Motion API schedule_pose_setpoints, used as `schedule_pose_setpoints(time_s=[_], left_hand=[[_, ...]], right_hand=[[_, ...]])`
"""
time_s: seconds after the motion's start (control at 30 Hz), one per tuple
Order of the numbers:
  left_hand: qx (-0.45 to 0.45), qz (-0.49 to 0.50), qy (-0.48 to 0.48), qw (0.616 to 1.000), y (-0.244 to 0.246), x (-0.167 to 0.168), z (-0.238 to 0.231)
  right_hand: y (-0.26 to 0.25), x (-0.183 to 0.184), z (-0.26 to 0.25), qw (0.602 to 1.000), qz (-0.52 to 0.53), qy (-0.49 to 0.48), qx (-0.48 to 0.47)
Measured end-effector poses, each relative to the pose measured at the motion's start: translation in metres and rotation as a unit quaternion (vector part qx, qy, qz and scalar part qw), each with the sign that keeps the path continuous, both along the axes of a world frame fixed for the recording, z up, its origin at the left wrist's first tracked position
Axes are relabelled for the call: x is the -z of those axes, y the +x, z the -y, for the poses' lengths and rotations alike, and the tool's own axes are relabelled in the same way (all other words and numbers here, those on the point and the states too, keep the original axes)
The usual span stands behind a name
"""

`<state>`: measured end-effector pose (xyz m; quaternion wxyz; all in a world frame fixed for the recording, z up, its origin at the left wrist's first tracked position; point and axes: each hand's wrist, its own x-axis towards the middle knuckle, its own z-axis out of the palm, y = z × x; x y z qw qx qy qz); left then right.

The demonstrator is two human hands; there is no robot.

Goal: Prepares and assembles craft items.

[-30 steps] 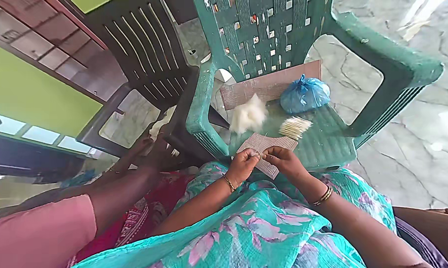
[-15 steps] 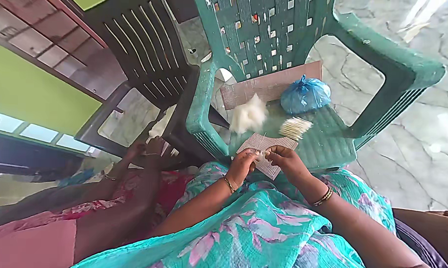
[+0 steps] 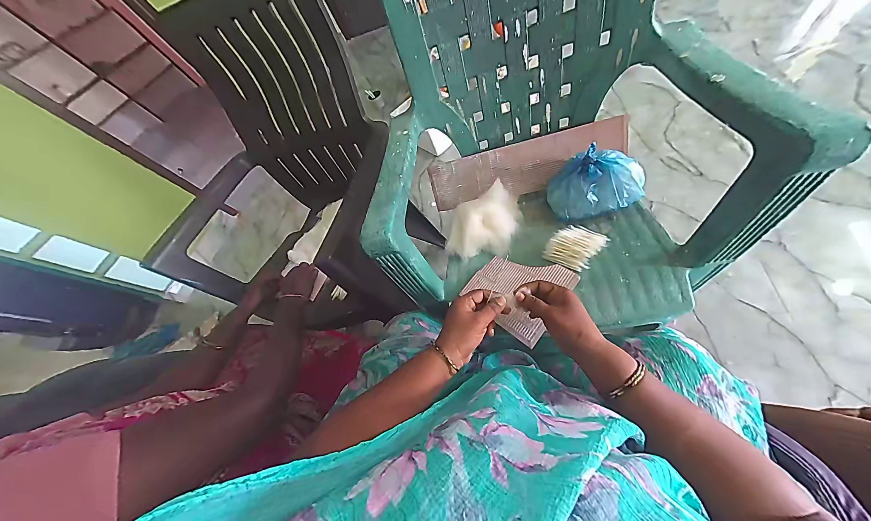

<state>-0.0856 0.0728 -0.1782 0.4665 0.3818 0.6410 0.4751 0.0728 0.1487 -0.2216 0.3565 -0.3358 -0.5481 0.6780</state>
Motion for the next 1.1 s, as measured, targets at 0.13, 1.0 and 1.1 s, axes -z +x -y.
schedule_pose_setpoints(time_s=[0.13,1.0,1.1], left_hand=[[-0.015,-0.005,-0.006,1.0,-0.003,0.004,0.001],[0.108,-0.287,-0.063,0.95,-0.049,0.036,0.003],[0.1,-0.29,-0.062,0.95,-0.048,0.037,-0.005]], right_hand=[[0.001,0.002,-0.004,1.0,0.019,0.004,0.013],[-0.038,0.018,-0.04,0.848,0.408,0.338,0.024],[-0.032,0.016,-0.043,0.848,0.424,0.316,0.048]])
